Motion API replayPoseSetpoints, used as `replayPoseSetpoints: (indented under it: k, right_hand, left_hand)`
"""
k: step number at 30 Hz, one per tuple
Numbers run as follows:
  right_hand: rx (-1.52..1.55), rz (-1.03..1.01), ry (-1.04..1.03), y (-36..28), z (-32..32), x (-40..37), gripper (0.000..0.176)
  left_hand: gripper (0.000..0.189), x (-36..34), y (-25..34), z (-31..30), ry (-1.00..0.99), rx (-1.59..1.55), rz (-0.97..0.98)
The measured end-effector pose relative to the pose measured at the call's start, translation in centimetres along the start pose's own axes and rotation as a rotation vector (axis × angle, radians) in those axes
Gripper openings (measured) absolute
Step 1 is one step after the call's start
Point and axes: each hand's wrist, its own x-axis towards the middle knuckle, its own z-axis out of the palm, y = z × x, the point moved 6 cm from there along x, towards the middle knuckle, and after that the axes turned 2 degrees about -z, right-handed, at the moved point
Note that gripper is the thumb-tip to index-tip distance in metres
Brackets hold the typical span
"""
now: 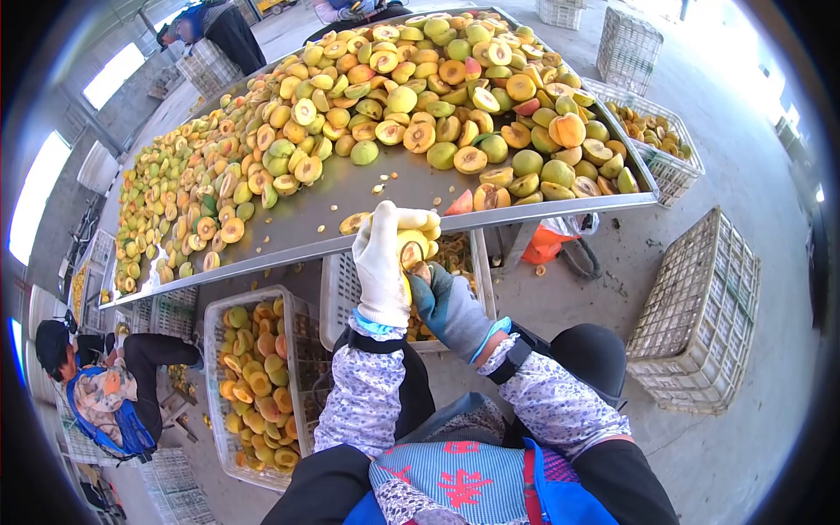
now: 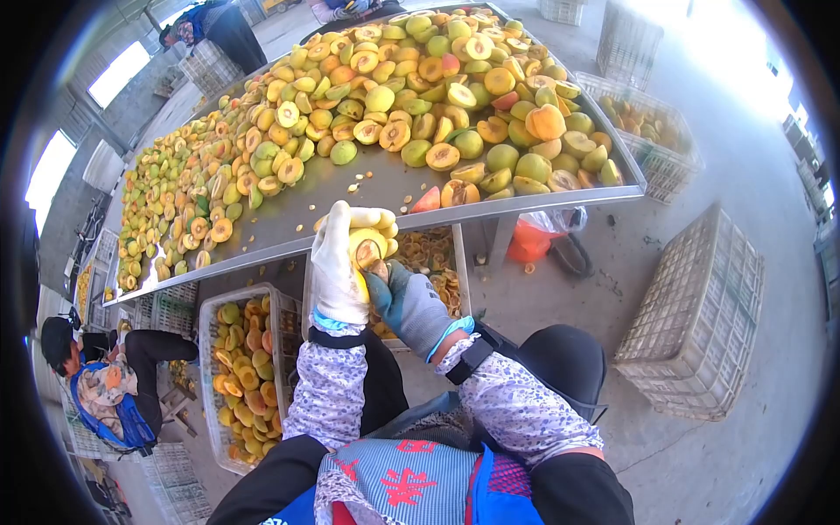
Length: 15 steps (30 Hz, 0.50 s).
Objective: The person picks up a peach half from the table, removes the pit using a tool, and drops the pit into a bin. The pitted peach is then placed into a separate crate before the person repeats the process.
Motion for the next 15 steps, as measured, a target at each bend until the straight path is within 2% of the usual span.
replayPoseSetpoints:
  k: [4,7,10,13,15]
  right_hand:
    - [0.135,-0.018,0.059,0.4,0.7,0.1,0.034]
    - [0.136,-0.026,0.068,0.1,0.5,0.2,0.035]
    - [0.097,-0.060,0.163,-0.8,-0.1,0.0,0.035]
    - [-0.097,0.039,0.105,-1.6,-0.7,-0.1,0.025]
    - [-0.049,0.004,0.096,-1.0,-0.4,-0.1,0.025]
  left_hand:
    - [0.042,0.0,-0.6,-0.4,0.023,-0.063,-0.029]
    - [0.041,-0.4,-1.1,-0.4,0.095,-0.240,-0.104]
    - [0.040,-0.1,-2.0,-0.3,0.073,-0.360,-0.101]
    - [0.040,0.2,-2.1,-0.5,0.067,-0.309,-0.021]
    - [0.041,-0.1,-1.5,-0.2,0.018,-0.254,0.041]
